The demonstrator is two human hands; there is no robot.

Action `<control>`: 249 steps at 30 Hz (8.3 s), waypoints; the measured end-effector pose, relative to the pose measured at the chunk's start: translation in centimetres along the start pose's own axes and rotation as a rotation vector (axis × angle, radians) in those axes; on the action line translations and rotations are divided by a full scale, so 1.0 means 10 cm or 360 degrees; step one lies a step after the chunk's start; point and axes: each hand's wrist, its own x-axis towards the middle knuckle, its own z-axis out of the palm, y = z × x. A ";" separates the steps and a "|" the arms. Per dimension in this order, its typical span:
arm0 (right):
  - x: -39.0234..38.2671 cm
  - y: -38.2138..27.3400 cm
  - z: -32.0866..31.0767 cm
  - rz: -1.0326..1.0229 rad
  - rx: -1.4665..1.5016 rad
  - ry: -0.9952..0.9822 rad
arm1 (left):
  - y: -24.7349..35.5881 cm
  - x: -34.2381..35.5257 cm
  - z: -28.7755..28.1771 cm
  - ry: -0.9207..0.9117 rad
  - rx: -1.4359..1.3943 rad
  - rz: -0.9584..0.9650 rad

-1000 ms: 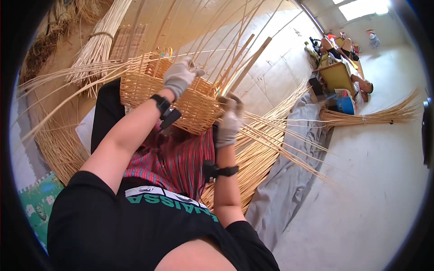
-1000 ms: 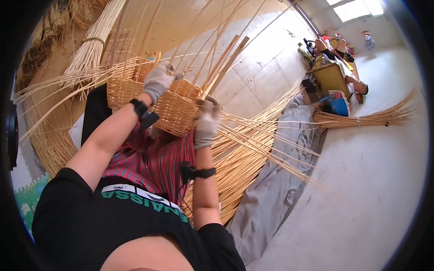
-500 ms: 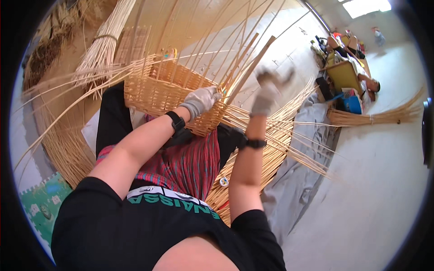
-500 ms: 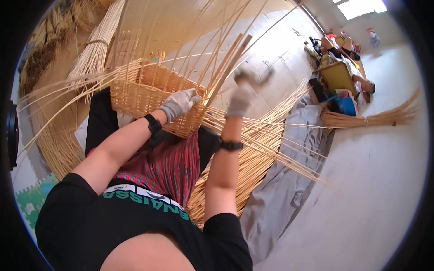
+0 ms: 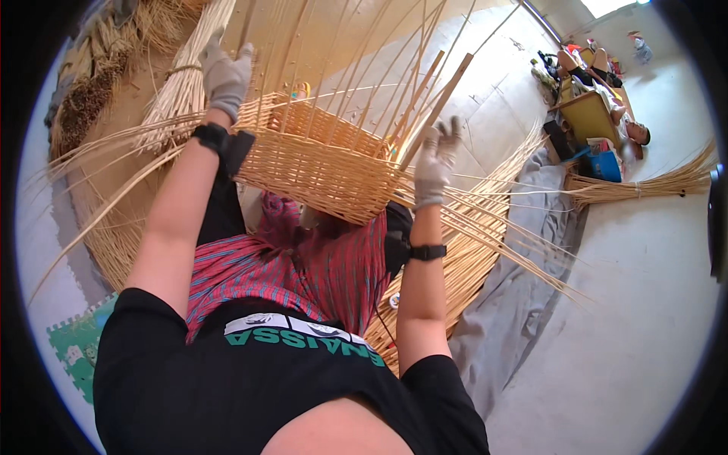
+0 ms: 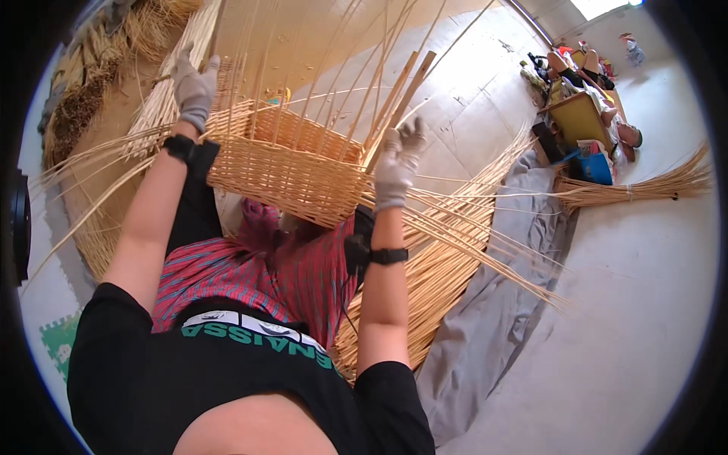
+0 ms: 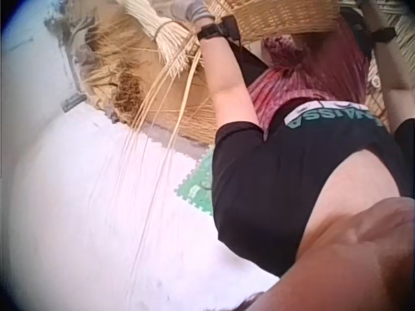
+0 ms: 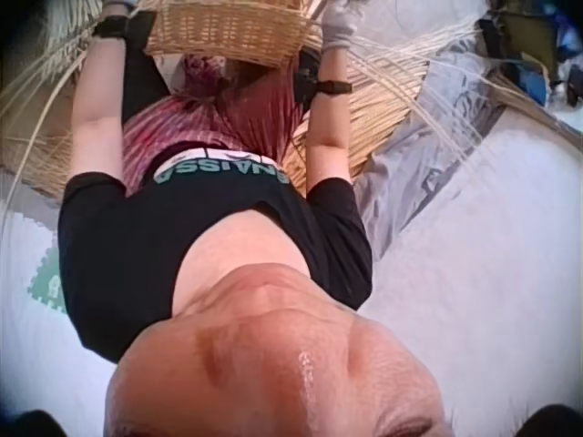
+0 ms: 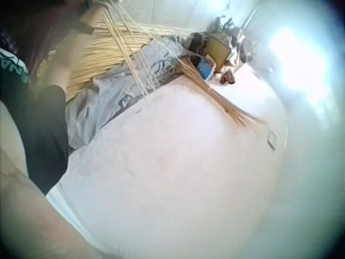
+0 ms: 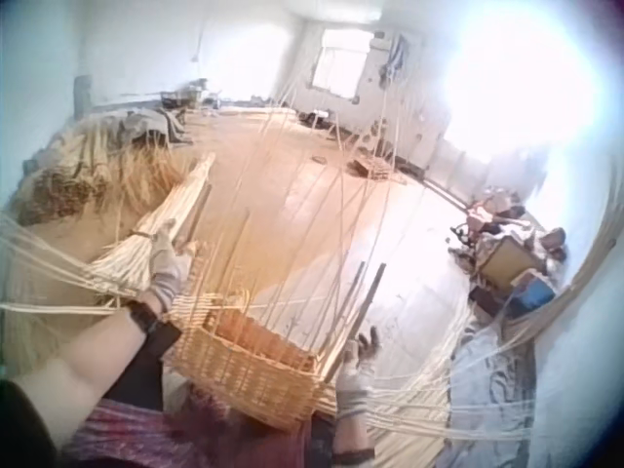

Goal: The person sits on the floor and weaves a basket using thin bamboo strips. They interlace the strips by hand, periodically adjusting the basket's position and the alignment of the strips to continue the weaving pattern.

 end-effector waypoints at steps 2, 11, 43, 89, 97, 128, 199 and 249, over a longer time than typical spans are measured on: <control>-0.03 0.28 0.08 0.0551 -0.1442 -0.0340 | -0.82 0.06 0.06 -0.0489 -0.0072 -0.0303; -0.63 -0.43 0.05 0.0411 -0.0483 0.0205 | -0.92 -0.63 -1.26 -0.1725 -0.1316 -0.0706; 0.49 -1.40 -1.45 -0.0081 -0.2018 0.0676 | 1.32 -0.64 -1.97 -0.2443 -0.1763 -0.0110; -0.55 -0.50 -1.11 -0.0666 -0.2011 -0.0495 | 1.24 -2.25 -0.01 -0.0941 -0.0752 0.1033; -0.49 -1.36 -0.69 -0.1529 -0.2131 -0.1605 | 1.23 -2.30 0.01 -0.1001 -0.0546 0.0994; -0.80 -0.41 0.31 0.0588 -0.2151 -0.0248 | 1.06 -1.83 -0.30 -0.1980 -0.1913 -0.0018; -1.53 -0.05 1.19 0.0624 0.0134 0.0101 | -0.21 -1.13 -0.81 -0.1520 -0.0343 -0.0078; -1.44 -0.42 0.06 0.0334 -0.0191 -0.0313 | 0.54 -1.69 0.15 -0.1335 -0.0751 -0.0534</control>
